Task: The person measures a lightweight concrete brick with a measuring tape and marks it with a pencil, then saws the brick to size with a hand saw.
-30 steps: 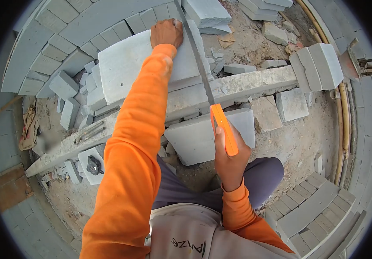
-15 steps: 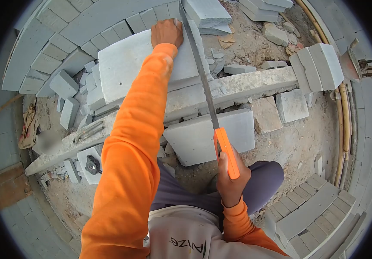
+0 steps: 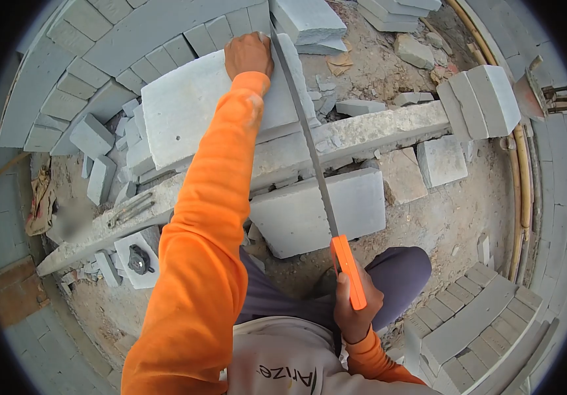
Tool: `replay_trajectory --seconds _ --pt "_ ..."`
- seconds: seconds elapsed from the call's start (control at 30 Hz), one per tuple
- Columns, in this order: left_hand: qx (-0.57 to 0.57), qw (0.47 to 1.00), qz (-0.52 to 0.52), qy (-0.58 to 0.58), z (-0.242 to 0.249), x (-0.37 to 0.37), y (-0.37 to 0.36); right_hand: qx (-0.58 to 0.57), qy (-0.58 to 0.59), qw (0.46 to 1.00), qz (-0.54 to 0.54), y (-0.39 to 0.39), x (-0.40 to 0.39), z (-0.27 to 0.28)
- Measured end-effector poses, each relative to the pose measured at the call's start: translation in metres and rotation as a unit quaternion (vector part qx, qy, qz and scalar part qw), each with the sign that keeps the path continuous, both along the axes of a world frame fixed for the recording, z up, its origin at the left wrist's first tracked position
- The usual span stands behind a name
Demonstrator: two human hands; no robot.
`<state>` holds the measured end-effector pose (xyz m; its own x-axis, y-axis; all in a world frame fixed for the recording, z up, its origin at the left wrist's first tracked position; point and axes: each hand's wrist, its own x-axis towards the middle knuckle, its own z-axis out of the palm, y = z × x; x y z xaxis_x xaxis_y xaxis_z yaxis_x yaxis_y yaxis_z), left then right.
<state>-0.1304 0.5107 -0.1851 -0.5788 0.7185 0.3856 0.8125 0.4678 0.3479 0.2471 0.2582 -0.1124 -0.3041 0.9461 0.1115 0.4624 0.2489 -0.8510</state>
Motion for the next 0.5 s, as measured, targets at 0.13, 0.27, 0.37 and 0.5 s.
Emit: replay_trajectory --seconds 0.13,0.27,0.37,0.5 --pt "0.026 0.999 -0.01 0.036 -0.011 -0.008 -0.003 -0.027 0.037 0.999 -0.012 0.026 -0.036 0.002" --pt "-0.013 1.0 -0.014 0.0 -0.003 -0.005 -0.004 -0.093 0.087 0.992 0.014 0.099 -0.093 0.017" --pt "-0.005 1.0 0.006 -0.025 0.011 0.007 -0.005 -0.06 0.056 0.997 -0.009 0.055 -0.059 0.014" --pt "0.039 0.999 -0.015 0.027 -0.012 -0.006 0.0 0.029 -0.01 0.999 0.016 -0.003 -0.002 0.008"
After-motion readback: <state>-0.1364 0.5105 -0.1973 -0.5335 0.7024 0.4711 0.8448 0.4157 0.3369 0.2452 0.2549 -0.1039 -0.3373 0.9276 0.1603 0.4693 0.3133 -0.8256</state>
